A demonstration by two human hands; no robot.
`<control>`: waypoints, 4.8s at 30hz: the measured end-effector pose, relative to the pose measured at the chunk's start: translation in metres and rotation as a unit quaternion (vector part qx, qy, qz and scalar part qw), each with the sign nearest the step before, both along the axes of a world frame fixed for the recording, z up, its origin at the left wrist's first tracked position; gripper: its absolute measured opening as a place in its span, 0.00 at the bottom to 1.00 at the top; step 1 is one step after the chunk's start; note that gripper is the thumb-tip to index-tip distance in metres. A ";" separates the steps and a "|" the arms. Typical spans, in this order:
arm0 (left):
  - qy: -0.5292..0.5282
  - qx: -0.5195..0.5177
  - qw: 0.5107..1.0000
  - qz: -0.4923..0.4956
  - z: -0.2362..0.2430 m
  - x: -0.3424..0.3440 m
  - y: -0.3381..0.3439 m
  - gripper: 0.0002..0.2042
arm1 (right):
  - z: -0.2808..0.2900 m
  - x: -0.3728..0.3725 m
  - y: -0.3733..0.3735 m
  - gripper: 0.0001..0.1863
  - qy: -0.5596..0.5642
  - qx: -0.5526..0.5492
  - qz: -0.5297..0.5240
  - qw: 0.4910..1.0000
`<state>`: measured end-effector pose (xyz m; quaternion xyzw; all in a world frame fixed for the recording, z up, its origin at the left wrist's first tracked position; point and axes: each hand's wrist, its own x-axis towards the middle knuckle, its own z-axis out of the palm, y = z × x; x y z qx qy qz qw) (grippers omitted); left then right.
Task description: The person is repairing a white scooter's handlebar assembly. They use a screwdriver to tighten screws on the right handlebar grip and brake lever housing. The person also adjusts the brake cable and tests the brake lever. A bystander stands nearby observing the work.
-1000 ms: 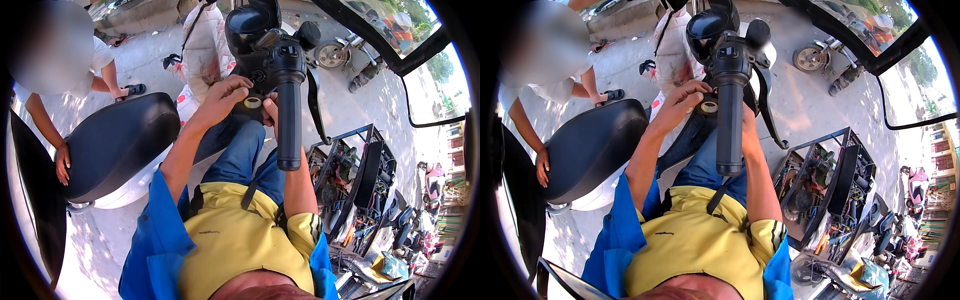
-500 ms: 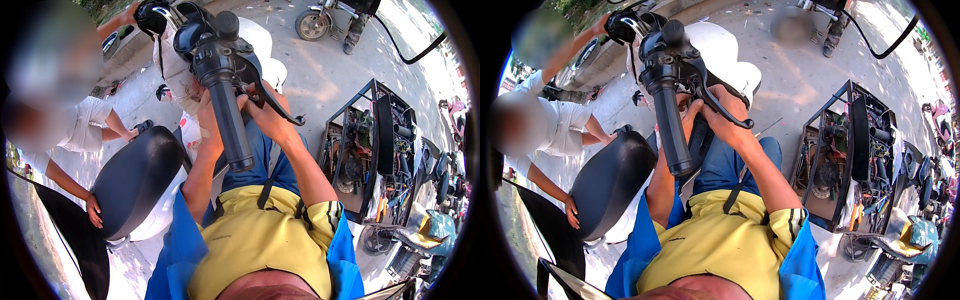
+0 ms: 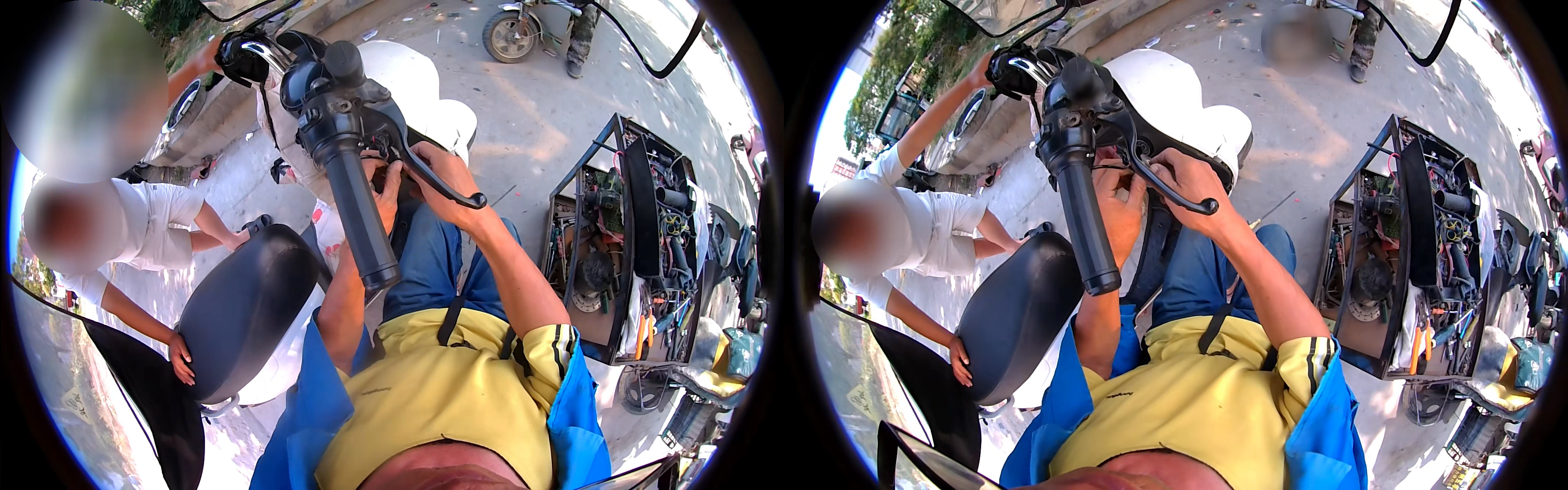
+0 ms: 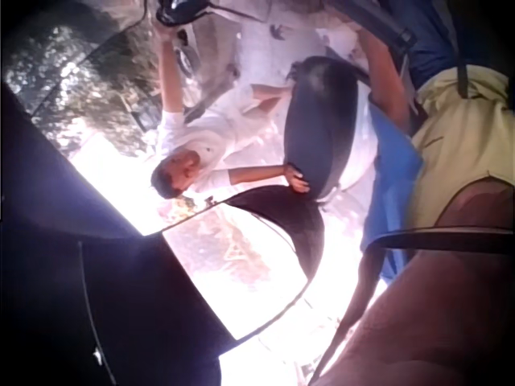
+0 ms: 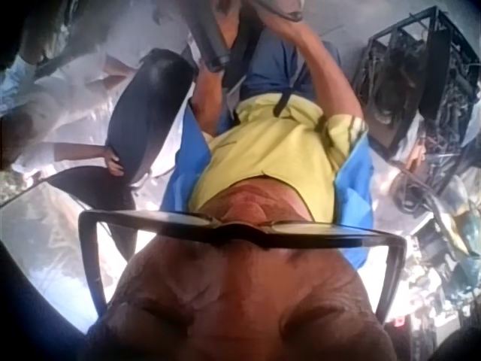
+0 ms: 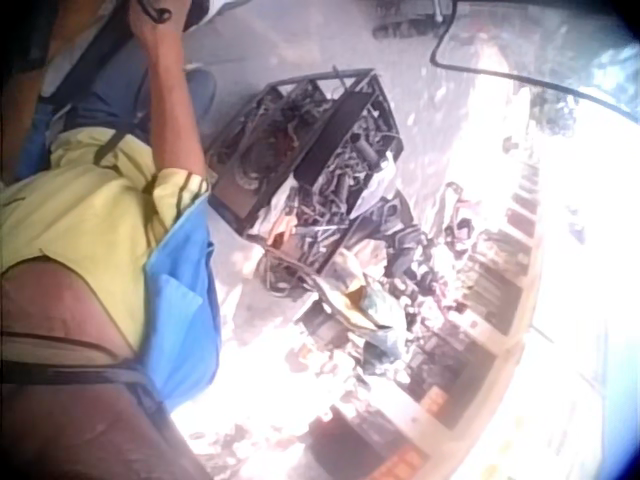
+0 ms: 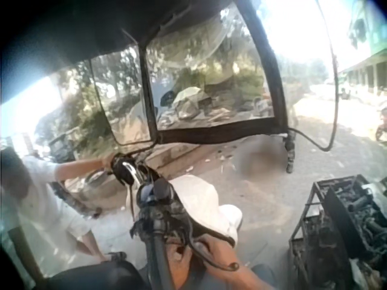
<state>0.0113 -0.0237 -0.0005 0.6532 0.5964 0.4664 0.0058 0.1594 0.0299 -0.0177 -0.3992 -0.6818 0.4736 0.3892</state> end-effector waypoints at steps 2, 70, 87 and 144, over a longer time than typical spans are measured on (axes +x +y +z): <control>0.000 -0.015 1.000 -0.003 -0.003 -0.003 0.002 0.08 | -0.001 0.002 0.003 0.17 0.010 -0.027 0.020 0.999; -0.422 0.051 0.904 -0.051 -0.015 -0.052 0.011 0.13 | -0.002 -0.047 0.006 0.10 0.396 -0.203 0.081 0.892; -0.686 -0.247 0.656 -0.195 -0.002 -0.019 0.005 0.17 | 0.026 -0.031 0.001 0.09 0.328 -0.199 0.031 0.923; -0.391 0.043 0.909 -0.139 -0.002 -0.015 -0.002 0.23 | 0.007 -0.030 0.001 0.13 0.329 -0.050 -0.031 0.942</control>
